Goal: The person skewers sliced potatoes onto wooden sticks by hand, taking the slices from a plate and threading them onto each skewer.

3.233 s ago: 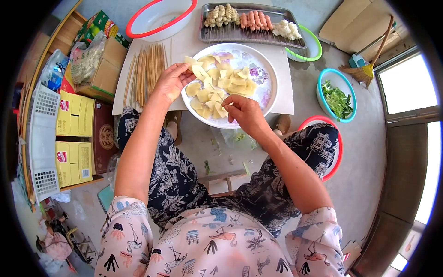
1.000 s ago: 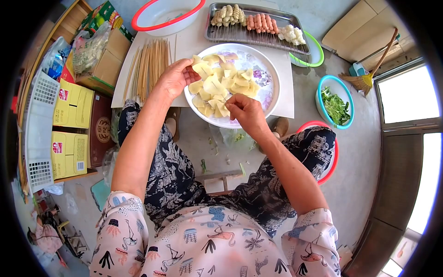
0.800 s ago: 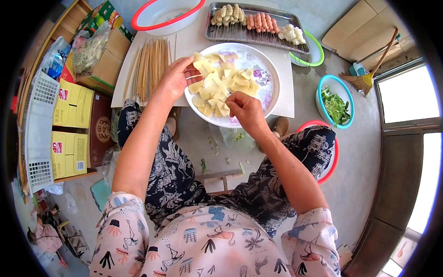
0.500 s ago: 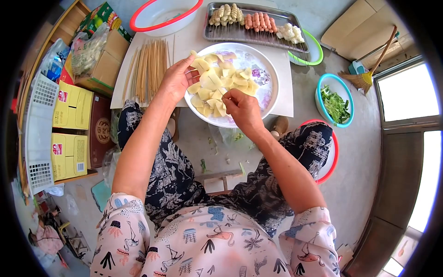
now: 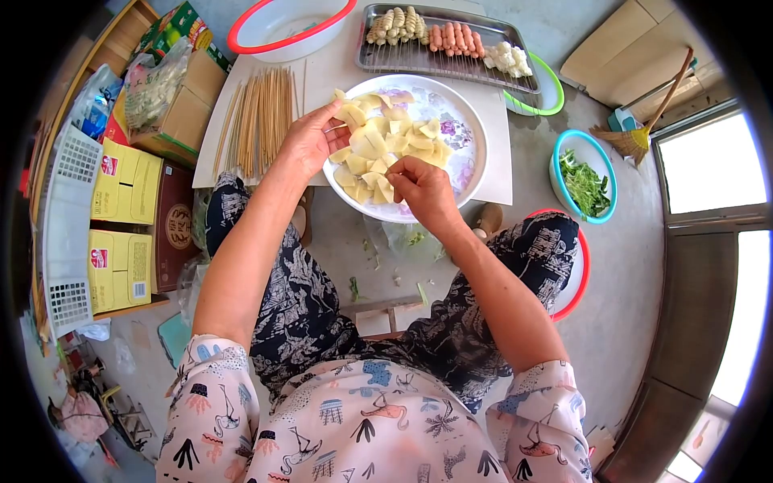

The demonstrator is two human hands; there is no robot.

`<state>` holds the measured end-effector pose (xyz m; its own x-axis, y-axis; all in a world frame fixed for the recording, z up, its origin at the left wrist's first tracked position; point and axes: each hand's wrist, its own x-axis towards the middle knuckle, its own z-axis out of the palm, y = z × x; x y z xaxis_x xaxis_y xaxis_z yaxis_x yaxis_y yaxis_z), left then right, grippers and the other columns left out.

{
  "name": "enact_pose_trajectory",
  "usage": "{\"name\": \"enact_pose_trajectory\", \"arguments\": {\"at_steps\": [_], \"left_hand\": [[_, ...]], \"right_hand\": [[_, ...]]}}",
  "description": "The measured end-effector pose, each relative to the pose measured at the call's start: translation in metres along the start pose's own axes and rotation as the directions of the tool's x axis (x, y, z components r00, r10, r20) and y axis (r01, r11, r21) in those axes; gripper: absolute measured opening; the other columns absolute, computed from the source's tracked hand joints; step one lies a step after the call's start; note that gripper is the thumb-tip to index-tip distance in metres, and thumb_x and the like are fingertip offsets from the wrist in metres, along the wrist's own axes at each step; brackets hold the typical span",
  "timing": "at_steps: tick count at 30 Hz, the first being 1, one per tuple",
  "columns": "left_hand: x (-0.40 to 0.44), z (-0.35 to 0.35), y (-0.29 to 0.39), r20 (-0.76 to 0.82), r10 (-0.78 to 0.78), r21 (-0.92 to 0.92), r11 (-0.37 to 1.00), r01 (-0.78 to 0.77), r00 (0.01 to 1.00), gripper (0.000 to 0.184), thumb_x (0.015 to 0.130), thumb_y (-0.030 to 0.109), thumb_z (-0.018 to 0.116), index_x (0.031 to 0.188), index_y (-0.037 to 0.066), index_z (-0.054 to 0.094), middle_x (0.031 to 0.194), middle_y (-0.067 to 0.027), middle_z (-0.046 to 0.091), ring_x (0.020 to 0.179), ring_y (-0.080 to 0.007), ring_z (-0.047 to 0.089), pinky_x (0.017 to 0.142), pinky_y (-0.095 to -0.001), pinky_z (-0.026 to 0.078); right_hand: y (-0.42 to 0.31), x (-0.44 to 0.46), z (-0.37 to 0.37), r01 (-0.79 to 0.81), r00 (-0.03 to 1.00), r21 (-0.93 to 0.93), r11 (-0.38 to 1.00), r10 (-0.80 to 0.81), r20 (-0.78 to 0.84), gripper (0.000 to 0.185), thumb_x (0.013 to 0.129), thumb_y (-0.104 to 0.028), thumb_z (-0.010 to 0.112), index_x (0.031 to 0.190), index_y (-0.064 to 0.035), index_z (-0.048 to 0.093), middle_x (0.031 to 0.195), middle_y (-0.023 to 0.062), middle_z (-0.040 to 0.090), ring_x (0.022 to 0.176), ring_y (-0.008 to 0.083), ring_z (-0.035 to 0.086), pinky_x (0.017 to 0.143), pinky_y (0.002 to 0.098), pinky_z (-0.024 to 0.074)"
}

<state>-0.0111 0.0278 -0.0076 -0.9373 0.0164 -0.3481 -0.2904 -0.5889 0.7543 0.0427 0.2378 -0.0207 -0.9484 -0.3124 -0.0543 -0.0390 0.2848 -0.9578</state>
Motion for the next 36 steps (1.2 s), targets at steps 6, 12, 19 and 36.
{"name": "enact_pose_trajectory", "arguments": {"at_steps": [6,12,19,36], "left_hand": [[-0.001,0.000,0.001,0.003,-0.010,0.006,1.000,0.010,1.000,0.029,0.082,0.022,0.066,0.102,0.003,0.057,0.095,-0.0100,0.062,0.082,-0.0212,0.061,0.071,-0.0337,0.054],[-0.001,-0.001,0.002,0.033,-0.042,0.030,0.999,0.041,0.999,0.029,0.082,0.022,0.066,0.102,0.004,0.057,0.095,-0.0103,0.062,0.082,-0.0210,0.062,0.071,-0.0329,0.053],[0.000,-0.002,0.002,0.009,-0.068,0.091,0.994,0.067,0.998,0.030,0.082,0.026,0.066,0.103,0.005,0.057,0.094,-0.0097,0.062,0.081,-0.0206,0.062,0.068,-0.0329,0.053],[-0.001,-0.002,0.002,-0.015,-0.074,0.103,0.992,0.075,0.997,0.029,0.083,0.026,0.064,0.103,0.006,0.057,0.094,-0.0088,0.063,0.080,-0.0191,0.062,0.067,-0.0322,0.052]], "right_hand": [[-0.016,-0.002,-0.004,-0.195,0.969,0.277,0.941,0.143,0.200,0.007,0.086,-0.004,0.054,0.085,0.0008,0.059,0.065,0.0012,0.056,0.057,0.0063,0.050,0.055,0.0212,0.0399],[-0.003,-0.002,0.000,0.007,0.999,0.064,0.998,-0.010,0.046,0.008,0.087,-0.005,0.055,0.084,0.0013,0.059,0.065,0.0006,0.054,0.058,0.0067,0.050,0.055,0.0203,0.0388],[-0.002,0.000,0.000,-0.113,0.988,0.290,0.950,0.077,0.132,0.007,0.084,-0.002,0.055,0.083,0.0022,0.059,0.063,0.0016,0.055,0.056,0.0068,0.050,0.053,0.0219,0.0404],[-0.005,-0.001,0.000,-0.220,0.964,0.302,0.928,0.159,0.213,0.008,0.089,-0.010,0.055,0.089,-0.0053,0.062,0.064,-0.0013,0.055,0.050,0.0019,0.041,0.045,0.0166,0.0279]]}}
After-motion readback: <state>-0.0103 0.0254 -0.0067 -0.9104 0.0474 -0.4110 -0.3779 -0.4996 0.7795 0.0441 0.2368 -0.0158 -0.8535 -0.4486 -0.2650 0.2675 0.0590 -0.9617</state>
